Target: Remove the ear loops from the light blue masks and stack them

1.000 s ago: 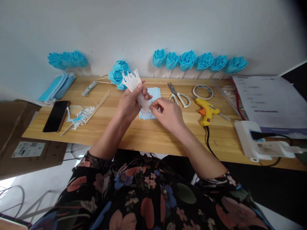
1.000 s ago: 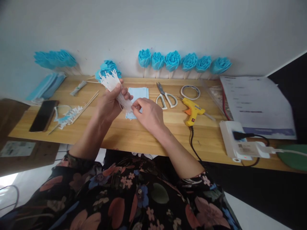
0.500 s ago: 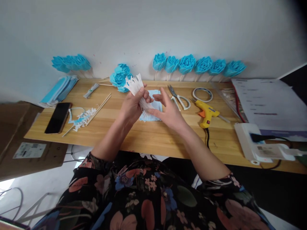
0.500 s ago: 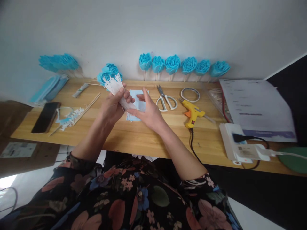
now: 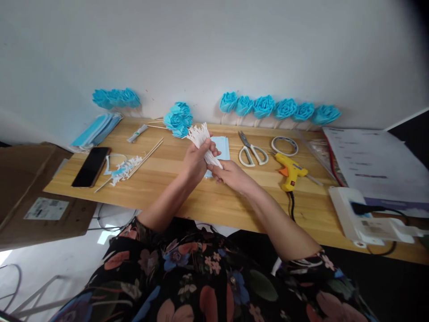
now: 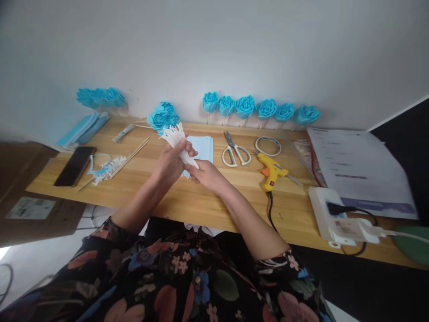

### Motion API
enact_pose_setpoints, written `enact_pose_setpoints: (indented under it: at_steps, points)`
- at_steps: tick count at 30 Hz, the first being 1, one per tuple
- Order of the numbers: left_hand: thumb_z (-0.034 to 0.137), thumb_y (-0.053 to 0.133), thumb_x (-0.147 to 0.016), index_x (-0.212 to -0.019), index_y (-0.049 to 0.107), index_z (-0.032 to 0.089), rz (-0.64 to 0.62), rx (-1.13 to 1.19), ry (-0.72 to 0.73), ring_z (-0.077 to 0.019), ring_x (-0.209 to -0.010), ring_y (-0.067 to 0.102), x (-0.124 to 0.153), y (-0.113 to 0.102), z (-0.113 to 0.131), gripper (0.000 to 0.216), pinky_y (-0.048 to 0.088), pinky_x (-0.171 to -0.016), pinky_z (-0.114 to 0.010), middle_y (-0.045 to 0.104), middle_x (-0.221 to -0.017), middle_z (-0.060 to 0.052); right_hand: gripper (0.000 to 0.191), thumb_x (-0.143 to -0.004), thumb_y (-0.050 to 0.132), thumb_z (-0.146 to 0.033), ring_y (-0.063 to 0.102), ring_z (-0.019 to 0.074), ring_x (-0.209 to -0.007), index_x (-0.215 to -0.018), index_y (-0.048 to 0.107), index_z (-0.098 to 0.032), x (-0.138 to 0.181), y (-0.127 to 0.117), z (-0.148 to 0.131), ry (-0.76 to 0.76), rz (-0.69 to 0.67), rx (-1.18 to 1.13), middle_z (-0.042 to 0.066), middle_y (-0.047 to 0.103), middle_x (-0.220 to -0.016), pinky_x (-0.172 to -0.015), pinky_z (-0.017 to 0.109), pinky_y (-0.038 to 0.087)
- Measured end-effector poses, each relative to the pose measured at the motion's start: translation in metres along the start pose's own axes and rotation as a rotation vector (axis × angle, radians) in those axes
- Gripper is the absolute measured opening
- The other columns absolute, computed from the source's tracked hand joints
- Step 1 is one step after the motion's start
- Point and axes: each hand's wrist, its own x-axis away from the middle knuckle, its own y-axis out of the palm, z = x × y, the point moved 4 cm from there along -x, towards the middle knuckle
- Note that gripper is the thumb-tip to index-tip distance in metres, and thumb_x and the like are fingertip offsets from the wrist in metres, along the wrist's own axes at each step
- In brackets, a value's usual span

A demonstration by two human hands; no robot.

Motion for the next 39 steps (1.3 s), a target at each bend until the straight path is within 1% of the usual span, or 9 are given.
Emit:
enact_pose_setpoints:
  at_steps: [4, 8, 14, 16, 21, 26, 31, 35, 39]
  points:
    - [0.012, 0.052, -0.103, -0.102, 0.057, 0.019, 0.071, 0.071, -0.117, -0.0093, -0.054, 0.053, -0.003, -0.006, -0.006, 0.009, 0.051, -0.072, -0.026, 0.053, -0.063, 0.006, 0.031, -0.096, 0.063, -0.038, 0.044, 0.0096, -0.052, -0.072, 0.059, -0.019, 0.008, 0.001, 0.0, 0.11, -0.078, -0.048, -0.005, 0.049, -0.057, -0.054, 0.025, 0.04]
    - [0.013, 0.042, -0.107, -0.097, 0.059, 0.019, 0.092, 0.198, -0.281, -0.0096, -0.054, 0.053, -0.008, -0.013, -0.014, 0.021, 0.05, -0.072, -0.025, 0.051, -0.06, 0.006, 0.027, -0.097, 0.065, -0.041, 0.04, 0.007, -0.047, -0.081, 0.061, -0.019, 0.016, 0.004, -0.005, 0.227, -0.193, -0.352, -0.007, 0.047, -0.056, -0.053, 0.023, 0.045]
    - [0.06, 0.04, -0.106, -0.094, 0.067, 0.016, -0.092, 0.222, -0.544, -0.0196, -0.074, 0.069, -0.005, -0.022, -0.028, 0.053, 0.054, -0.078, -0.033, 0.068, -0.073, -0.004, 0.027, -0.102, 0.061, -0.038, 0.039, 0.0054, -0.043, -0.082, 0.058, -0.019, 0.01, 0.0, -0.025, 0.312, -0.156, -0.653, -0.01, 0.044, -0.053, -0.045, 0.018, 0.041]
    - [0.063, 0.036, -0.106, -0.091, 0.068, 0.015, -0.146, 0.211, -0.584, -0.0187, -0.072, 0.068, 0.002, -0.023, -0.033, 0.06, 0.053, -0.077, -0.032, 0.069, -0.074, -0.006, 0.03, -0.105, 0.055, -0.035, 0.038, 0.0052, -0.042, -0.08, 0.057, -0.019, 0.004, -0.004, -0.034, 0.314, -0.127, -0.697, -0.01, 0.043, -0.052, -0.044, 0.017, 0.039]
    - [0.047, 0.032, -0.112, -0.094, 0.068, 0.014, -0.206, 0.191, -0.574, -0.0134, -0.073, 0.066, 0.017, -0.014, -0.037, 0.052, 0.052, -0.086, -0.029, 0.07, -0.079, -0.005, 0.028, -0.103, 0.061, -0.036, 0.04, 0.0054, -0.042, -0.081, 0.055, -0.019, -0.005, -0.013, -0.04, 0.285, -0.02, -0.714, -0.011, 0.044, -0.051, -0.043, 0.017, 0.039]
    - [0.049, 0.022, -0.112, -0.11, 0.068, 0.016, -0.3, 0.085, -0.578, -0.0147, -0.055, 0.062, 0.015, -0.015, -0.034, 0.056, 0.052, -0.063, -0.028, 0.062, -0.061, 0.0, 0.026, -0.104, 0.057, -0.033, 0.044, 0.0058, -0.043, -0.082, 0.058, -0.018, 0.006, 0.002, -0.029, 0.272, -0.048, -0.579, -0.008, 0.05, -0.053, -0.043, 0.017, 0.042]
    - [0.049, 0.017, -0.112, -0.146, 0.051, 0.018, -0.374, 0.016, -0.626, -0.0181, -0.059, 0.069, 0.013, -0.028, -0.026, 0.058, 0.06, -0.065, -0.037, 0.077, -0.097, -0.009, 0.028, -0.096, 0.068, -0.042, 0.05, 0.0086, -0.046, -0.082, 0.06, -0.019, 0.014, 0.017, -0.012, 0.234, -0.103, -0.419, -0.005, 0.056, -0.055, -0.044, 0.021, 0.049]
    - [0.035, 0.036, -0.111, -0.143, 0.053, 0.018, -0.27, 0.106, -0.527, -0.021, -0.087, 0.076, 0.009, -0.033, -0.009, 0.04, 0.062, -0.076, -0.033, 0.076, -0.098, -0.007, 0.031, -0.094, 0.069, -0.046, 0.05, 0.0091, -0.048, -0.083, 0.061, -0.018, 0.016, 0.022, -0.002, 0.207, -0.137, -0.376, -0.004, 0.056, -0.057, -0.046, 0.023, 0.051]
    - [0.026, 0.051, -0.106, -0.117, 0.066, 0.018, -0.167, 0.131, -0.449, -0.0177, -0.079, 0.073, 0.008, -0.031, -0.001, 0.019, 0.06, -0.075, -0.03, 0.067, -0.079, -0.001, 0.033, -0.095, 0.067, -0.048, 0.05, 0.0091, -0.047, -0.081, 0.06, -0.019, 0.015, 0.028, 0.001, 0.221, -0.152, -0.322, -0.004, 0.056, -0.057, -0.047, 0.023, 0.05]
